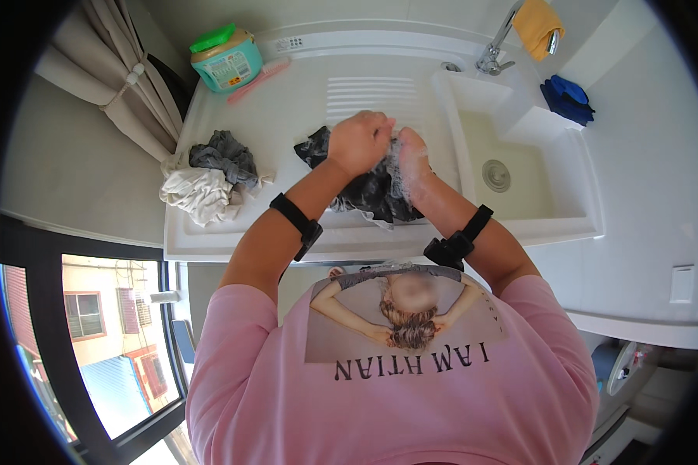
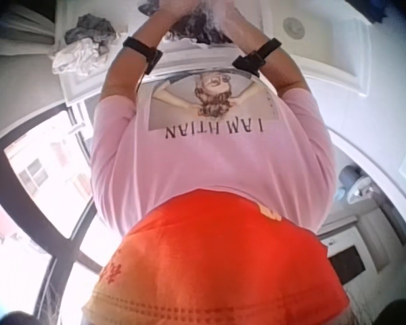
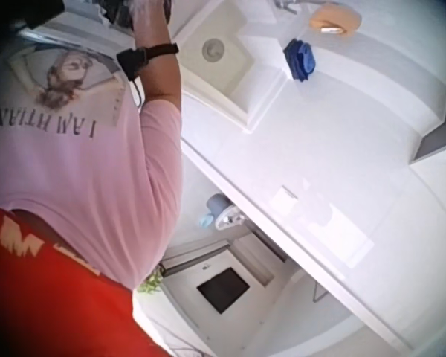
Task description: Hand washing a black garment in a laundry sink using soap suds.
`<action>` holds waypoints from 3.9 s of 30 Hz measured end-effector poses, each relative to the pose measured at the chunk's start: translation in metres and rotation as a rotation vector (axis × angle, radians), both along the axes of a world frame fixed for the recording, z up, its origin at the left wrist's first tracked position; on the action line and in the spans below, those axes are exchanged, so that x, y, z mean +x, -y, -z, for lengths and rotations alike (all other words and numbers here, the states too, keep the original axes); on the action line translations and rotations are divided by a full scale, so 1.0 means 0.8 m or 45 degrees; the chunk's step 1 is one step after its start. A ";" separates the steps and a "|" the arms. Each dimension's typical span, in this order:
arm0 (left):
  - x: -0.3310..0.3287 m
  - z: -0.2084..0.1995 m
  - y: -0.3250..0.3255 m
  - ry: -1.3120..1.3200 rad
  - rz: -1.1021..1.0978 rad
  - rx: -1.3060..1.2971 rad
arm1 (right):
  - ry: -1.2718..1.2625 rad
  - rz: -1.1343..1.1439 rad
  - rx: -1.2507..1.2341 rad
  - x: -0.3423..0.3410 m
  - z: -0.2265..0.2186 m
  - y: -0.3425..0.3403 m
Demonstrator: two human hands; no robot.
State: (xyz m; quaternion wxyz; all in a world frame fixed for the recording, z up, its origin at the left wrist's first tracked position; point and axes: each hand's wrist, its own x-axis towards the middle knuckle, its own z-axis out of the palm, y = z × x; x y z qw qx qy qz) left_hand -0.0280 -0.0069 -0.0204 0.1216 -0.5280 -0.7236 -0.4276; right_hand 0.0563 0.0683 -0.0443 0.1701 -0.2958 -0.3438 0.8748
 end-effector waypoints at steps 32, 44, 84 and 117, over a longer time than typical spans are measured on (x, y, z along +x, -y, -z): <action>0.040 -0.031 0.021 -0.213 0.297 0.134 | -0.229 -0.045 0.106 0.001 -0.003 -0.008; -0.075 0.005 0.059 0.498 -0.112 -0.100 | -0.022 -0.357 0.277 0.023 -0.041 -0.002; -0.021 -0.029 0.056 0.507 0.181 -0.162 | -0.166 -0.206 1.071 0.071 -0.063 -0.032; -0.054 -0.057 0.030 2.252 0.251 0.358 | -0.389 -0.265 0.252 0.027 -0.058 -0.013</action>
